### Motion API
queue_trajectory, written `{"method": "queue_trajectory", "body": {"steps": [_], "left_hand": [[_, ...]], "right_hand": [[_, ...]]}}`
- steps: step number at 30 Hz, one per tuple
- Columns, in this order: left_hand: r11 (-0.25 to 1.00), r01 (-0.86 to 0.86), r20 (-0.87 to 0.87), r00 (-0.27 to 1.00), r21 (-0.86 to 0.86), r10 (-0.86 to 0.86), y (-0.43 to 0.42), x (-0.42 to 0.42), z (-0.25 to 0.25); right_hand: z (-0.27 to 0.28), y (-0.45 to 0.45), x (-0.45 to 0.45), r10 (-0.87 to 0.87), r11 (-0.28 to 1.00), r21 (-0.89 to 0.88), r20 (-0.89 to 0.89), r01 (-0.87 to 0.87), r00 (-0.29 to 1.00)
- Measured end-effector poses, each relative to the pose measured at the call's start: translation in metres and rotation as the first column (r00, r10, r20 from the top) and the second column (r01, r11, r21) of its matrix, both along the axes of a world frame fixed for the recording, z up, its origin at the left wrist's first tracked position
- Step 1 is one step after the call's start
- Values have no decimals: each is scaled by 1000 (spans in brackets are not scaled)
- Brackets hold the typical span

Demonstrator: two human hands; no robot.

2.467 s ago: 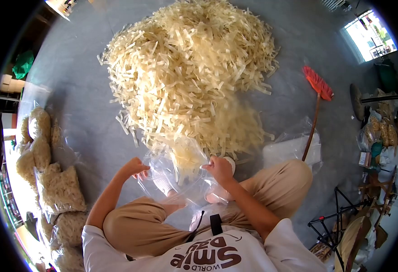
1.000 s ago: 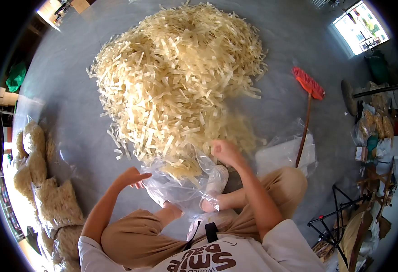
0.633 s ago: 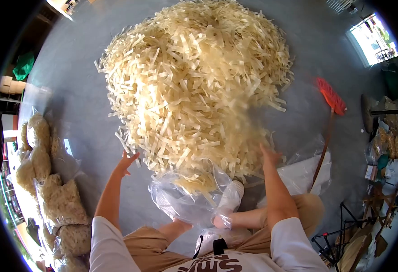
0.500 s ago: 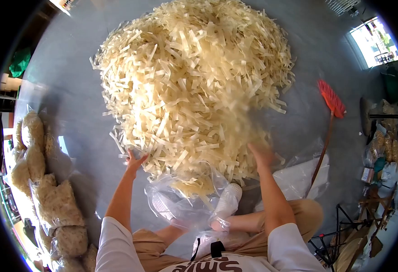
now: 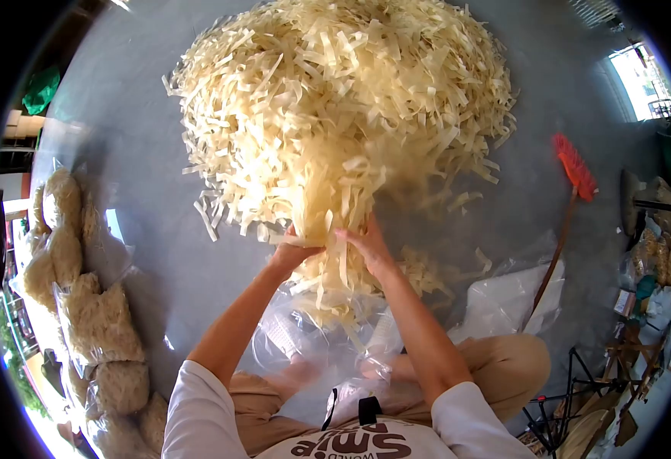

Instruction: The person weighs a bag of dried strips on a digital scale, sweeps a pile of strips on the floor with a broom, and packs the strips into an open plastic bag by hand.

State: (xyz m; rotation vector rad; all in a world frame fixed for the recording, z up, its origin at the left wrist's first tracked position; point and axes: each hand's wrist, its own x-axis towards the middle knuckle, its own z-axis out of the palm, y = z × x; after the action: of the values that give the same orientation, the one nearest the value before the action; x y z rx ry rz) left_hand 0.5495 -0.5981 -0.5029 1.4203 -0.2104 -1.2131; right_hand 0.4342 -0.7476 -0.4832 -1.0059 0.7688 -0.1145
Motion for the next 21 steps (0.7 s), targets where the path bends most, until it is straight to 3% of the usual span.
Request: {"method": "queue_trajectory", "body": {"steps": [1, 3, 6, 8, 9, 11, 13, 15, 16, 18, 20, 21], "left_hand": [[998, 52, 86, 995, -42, -48, -6, 1, 17], [1000, 1, 21, 1000, 4, -1, -9, 0, 33], [996, 87, 127, 988, 37, -91, -14, 3, 70], [986, 169, 324, 932, 10, -163, -19, 2, 103], [985, 172, 330, 929, 11, -166, -18, 1, 120], [936, 291, 313, 886, 196, -341, -12, -4, 146], [921, 309, 415, 825, 238, -384, 6, -20, 136], [868, 343, 613, 615, 358, -496, 29, -44, 121], [869, 374, 525, 693, 323, -494, 44, -54, 109], [810, 472, 527, 616, 348, -585, 80, -85, 58], [528, 605, 372, 375, 597, -849, 91, -100, 63], [269, 662, 99, 283, 700, -954, 88, -104, 95]], "right_hand": [[7, 1, 1, -44, 999, 18, 54, 44, 998], [20, -4, 1, -21, 1000, 23, 65, 20, 998], [49, -8, 0, -61, 993, -91, 95, 69, 994], [82, -11, -3, -21, 997, -71, 54, 25, 998], [96, -12, -6, 22, 999, -48, 12, -21, 1000], [103, -6, -20, 16, 999, -41, 110, -12, 994], [107, 11, -39, 7, 999, -35, 207, 0, 978], [98, 42, -61, -225, 965, 171, 140, 200, 964], [83, 52, -74, -159, 963, 236, 99, 132, 982], [35, 76, -101, -25, 955, 298, 61, 6, 998], [9, 98, -127, 35, 954, 295, 68, -54, 997], [7, 103, -140, 121, 979, 157, 84, -133, 989]]}}
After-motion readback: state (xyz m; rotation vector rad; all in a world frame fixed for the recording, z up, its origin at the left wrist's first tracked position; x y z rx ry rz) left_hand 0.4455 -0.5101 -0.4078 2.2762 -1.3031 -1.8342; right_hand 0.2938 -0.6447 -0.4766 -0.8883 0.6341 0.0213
